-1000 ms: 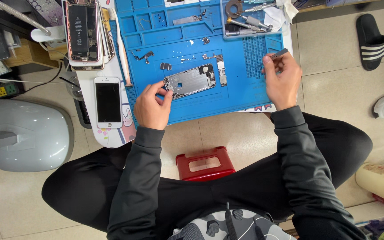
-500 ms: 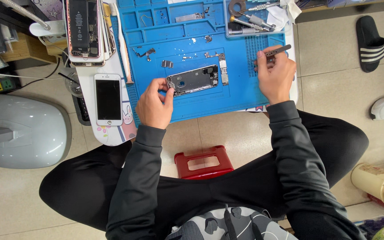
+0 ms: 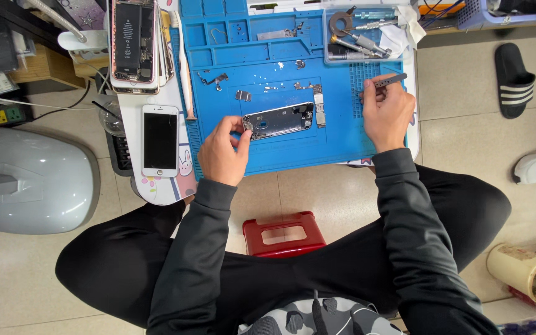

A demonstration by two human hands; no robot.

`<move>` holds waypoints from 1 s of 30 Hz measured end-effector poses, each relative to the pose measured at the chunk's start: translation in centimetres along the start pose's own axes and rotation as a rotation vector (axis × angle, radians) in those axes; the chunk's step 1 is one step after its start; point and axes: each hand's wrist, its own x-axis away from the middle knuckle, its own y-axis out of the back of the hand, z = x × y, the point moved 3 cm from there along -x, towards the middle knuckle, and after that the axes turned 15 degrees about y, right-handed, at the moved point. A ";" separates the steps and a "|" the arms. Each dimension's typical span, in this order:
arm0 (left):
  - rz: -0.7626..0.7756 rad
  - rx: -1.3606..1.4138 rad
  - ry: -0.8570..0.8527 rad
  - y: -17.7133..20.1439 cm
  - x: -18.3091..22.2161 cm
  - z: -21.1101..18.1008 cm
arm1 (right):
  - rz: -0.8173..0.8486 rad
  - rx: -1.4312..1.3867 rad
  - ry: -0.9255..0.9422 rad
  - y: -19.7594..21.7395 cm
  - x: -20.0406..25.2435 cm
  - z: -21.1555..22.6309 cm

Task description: The person works on a disassembled smartphone chassis on a blue mat, using tweezers to handle small components and a screwdriver to remove screws. They lift and turn the chassis to access different parts while organizing small pieces on the mat.

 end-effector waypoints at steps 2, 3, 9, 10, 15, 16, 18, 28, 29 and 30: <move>-0.003 -0.010 0.000 0.4 -0.1 0.2 | -0.002 0.001 -0.003 -0.7 0.3 -0.7; -0.002 -0.006 0.001 0.2 0.1 0.0 | 0.001 0.014 -0.001 -0.7 0.6 -1.4; -0.007 -0.004 -0.012 -0.1 0.1 0.2 | 0.025 0.026 -0.003 -0.1 0.3 -0.6; -0.003 -0.004 -0.010 -0.3 0.2 0.1 | 0.027 0.028 -0.006 0.1 0.3 -0.6; -0.029 -0.007 -0.034 -0.2 0.2 0.3 | 0.036 0.044 0.013 0.2 0.1 0.2; -0.028 -0.008 -0.033 -0.3 0.3 0.3 | 0.037 0.044 0.012 0.3 0.3 0.2; -0.031 -0.013 -0.035 -0.3 0.2 0.4 | 0.049 0.048 0.010 0.2 0.3 0.1; -0.028 -0.015 -0.050 -0.4 0.2 0.5 | 0.057 0.079 0.015 -0.1 0.5 -0.4; -0.028 -0.019 -0.045 -0.5 0.2 0.5 | 0.058 0.078 0.020 -0.1 0.5 -0.5; -0.028 -0.022 -0.041 -0.5 0.1 0.4 | 0.059 0.076 0.025 -0.1 0.6 -0.5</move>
